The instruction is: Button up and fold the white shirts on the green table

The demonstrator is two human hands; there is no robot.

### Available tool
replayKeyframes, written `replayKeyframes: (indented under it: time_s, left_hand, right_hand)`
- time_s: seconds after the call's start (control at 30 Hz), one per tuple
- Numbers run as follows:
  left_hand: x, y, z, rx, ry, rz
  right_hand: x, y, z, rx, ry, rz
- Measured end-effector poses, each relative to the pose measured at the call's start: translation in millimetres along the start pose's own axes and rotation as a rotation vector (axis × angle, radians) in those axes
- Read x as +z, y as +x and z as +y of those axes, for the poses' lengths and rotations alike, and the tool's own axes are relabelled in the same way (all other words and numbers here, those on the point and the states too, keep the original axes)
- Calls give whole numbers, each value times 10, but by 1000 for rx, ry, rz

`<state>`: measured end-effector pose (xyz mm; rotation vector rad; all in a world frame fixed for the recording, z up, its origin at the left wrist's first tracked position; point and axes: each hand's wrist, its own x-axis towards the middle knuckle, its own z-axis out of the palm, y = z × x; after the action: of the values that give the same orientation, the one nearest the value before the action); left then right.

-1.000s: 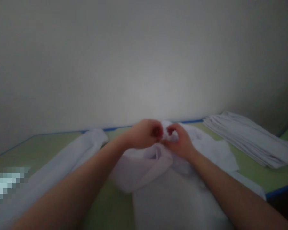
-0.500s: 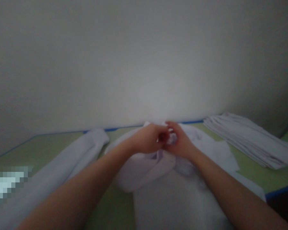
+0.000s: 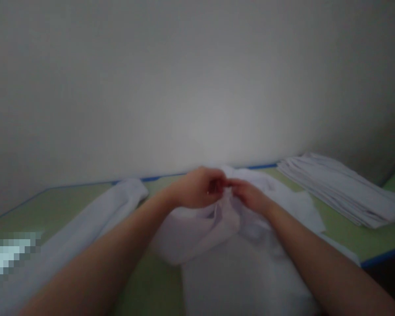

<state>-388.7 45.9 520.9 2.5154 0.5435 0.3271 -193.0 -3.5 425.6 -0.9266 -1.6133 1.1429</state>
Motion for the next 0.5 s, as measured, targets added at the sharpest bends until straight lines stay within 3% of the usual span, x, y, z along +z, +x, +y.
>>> replayKeyframes:
  time_s: [0.2, 0.37, 0.5]
  left_hand:
    - [13, 33, 12, -16, 40, 27]
    - [18, 49, -42, -99, 31, 133]
    - [46, 54, -63, -76, 51, 38]
  right_hand:
    - [33, 8, -56, -24, -5, 5]
    - [29, 7, -142, -52, -281, 183]
    - [-2, 15, -176, -156, -371, 276]
